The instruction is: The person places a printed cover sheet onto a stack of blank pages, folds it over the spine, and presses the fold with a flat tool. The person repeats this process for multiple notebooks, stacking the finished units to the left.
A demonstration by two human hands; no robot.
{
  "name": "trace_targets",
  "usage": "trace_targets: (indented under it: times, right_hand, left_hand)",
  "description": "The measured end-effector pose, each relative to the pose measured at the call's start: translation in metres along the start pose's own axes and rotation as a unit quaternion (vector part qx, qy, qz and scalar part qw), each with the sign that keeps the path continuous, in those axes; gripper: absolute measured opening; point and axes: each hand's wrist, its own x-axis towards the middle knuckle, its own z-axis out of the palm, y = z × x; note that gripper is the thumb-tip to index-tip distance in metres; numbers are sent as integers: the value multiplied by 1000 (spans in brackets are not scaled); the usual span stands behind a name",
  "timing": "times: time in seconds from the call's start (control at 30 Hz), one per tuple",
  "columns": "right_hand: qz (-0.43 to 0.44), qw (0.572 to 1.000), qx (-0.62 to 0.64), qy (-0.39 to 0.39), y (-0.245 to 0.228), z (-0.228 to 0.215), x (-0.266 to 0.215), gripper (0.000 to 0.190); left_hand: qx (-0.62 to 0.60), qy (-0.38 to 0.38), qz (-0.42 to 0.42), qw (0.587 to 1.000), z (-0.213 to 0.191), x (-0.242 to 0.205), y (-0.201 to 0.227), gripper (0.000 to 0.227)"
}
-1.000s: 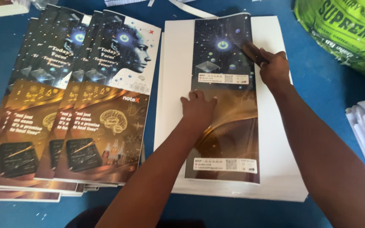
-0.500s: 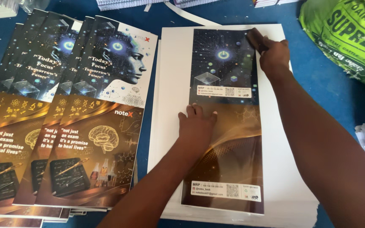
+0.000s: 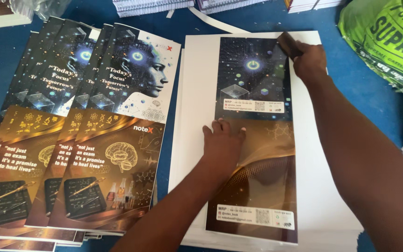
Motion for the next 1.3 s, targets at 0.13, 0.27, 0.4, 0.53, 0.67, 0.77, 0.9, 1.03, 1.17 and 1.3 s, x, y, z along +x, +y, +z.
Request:
trace_targets:
  times: [0.13, 0.27, 0.4, 0.53, 0.67, 0.77, 0.9, 1.03, 1.17, 1.3]
  right_hand:
    - [38, 999, 8, -11, -27, -16, -34, 48]
    - [16, 999, 23, -20, -36, -34, -69, 48]
    - [-6, 1000, 6, -29, -39, -43, -99, 48]
    - [-16, 999, 28, -28, -45, -52, -129, 49]
    - [-11, 998, 28, -47, -56, -66, -155, 49]
    - [28, 997, 24, -70, -64, -75, -178, 51]
    - [10, 998, -14, -68, -68, -84, -207, 56]
    - [-10, 998, 3, -68, -63, -87, -233, 55]
    - [-34, 997, 22, -69, -61, -93, -261, 52]
    - [-76, 993, 48, -79, -63, -104, -282, 50]
  left_hand:
    - [-17, -28, -4, 999, -9, -2, -1, 78]
    - [-24, -52, -12, 998, -5, -1, -3, 87]
    - [1, 18, -11, 1000, 9, 5, -2, 69]
    - [-11, -33, -34, 999, 19, 12, -3, 80]
    - [-12, -33, -50, 998, 18, 15, 0, 76]
    - [-19, -72, -63, 995, 13, 15, 2, 83]
    - [-15, -106, -69, 992, 5, 14, 4, 93]
    - [-24, -86, -87, 992, 11, 13, 7, 90]
    - [-42, -71, -99, 992, 20, 21, 5, 87]
    - [-58, -53, -108, 991, 35, 27, 4, 71]
